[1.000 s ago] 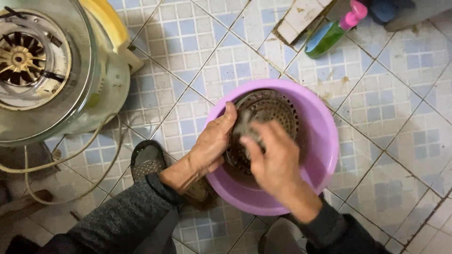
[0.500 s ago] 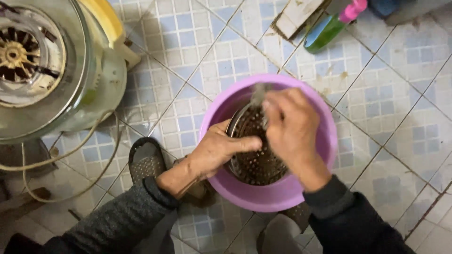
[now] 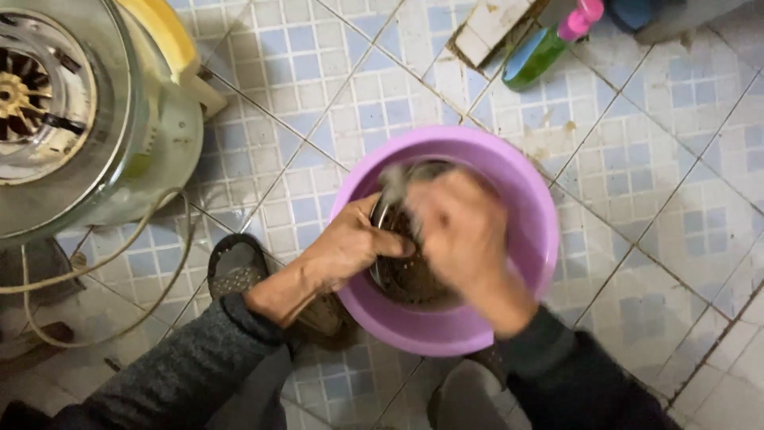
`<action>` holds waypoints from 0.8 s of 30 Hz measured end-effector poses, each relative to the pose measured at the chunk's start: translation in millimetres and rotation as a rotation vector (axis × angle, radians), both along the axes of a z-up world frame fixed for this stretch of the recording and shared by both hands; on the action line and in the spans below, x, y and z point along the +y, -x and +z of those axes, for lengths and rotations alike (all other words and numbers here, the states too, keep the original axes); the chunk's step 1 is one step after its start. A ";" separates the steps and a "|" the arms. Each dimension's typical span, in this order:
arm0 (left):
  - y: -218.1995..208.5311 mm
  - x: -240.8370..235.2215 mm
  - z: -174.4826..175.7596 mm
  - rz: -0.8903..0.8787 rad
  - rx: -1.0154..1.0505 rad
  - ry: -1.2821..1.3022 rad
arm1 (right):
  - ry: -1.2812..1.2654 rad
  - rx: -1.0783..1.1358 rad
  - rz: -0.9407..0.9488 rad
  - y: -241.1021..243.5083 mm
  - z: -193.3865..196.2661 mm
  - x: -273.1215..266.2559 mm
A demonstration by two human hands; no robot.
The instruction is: A person is manually scrubbing a circular metal mesh component using steel wool in a basin of water.
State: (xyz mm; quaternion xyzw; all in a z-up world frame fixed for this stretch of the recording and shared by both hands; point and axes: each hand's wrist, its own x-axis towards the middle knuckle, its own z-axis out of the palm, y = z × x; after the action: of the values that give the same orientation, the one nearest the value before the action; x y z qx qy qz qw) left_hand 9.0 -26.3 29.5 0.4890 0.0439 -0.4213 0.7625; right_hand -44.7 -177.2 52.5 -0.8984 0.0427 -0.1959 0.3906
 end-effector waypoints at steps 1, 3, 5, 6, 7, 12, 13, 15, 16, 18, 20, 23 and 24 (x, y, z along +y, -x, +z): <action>-3.0 2.0 10.4 -0.024 -0.009 -0.025 | 0.048 -0.010 -0.007 -6.9 -5.4 -8.5; -0.5 2.9 21.5 -0.016 0.005 -0.036 | -0.011 0.031 -0.058 0.8 -11.1 -26.1; -4.1 1.9 33.5 -0.007 0.013 -0.043 | -0.066 0.067 -0.108 3.9 -19.1 -41.8; -6.1 0.8 39.0 0.015 0.007 -0.030 | -0.090 0.085 -0.153 6.2 -25.2 -48.2; -5.4 -1.2 44.6 0.036 0.007 -0.020 | -0.115 0.109 -0.198 11.5 -31.0 -55.3; -0.6 -2.5 11.9 -0.035 -0.137 0.039 | 0.069 -0.015 0.009 6.5 0.8 3.4; -0.1 -1.2 2.8 -0.041 -0.185 0.069 | 0.078 -0.036 0.069 6.6 -3.6 16.5; 1.6 4.0 -18.8 -0.062 -0.290 0.084 | 0.091 -0.017 0.079 9.8 -5.4 13.7; 3.6 7.8 -29.7 -0.083 -0.393 0.097 | 0.101 0.005 0.090 12.5 -6.3 13.6; 2.8 4.3 -1.0 -0.088 -0.294 0.035 | 0.091 0.020 0.081 11.7 -3.6 -16.9; 6.0 3.9 18.3 -0.091 -0.193 -0.021 | 0.086 0.038 0.073 14.1 -5.6 -40.7; 7.5 5.8 28.1 -0.039 -0.161 -0.041 | -0.151 0.121 -0.074 18.2 -18.2 -61.3; 6.6 5.8 28.2 -0.003 -0.156 -0.031 | -0.335 0.191 -0.181 19.8 -23.0 -64.3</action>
State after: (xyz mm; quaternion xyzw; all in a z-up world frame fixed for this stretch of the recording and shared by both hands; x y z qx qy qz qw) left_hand 2.4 -20.5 57.7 0.5324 -0.0099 -0.3824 0.7552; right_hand -64.5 -241.5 29.4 -0.8280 0.1921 -0.1346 0.5093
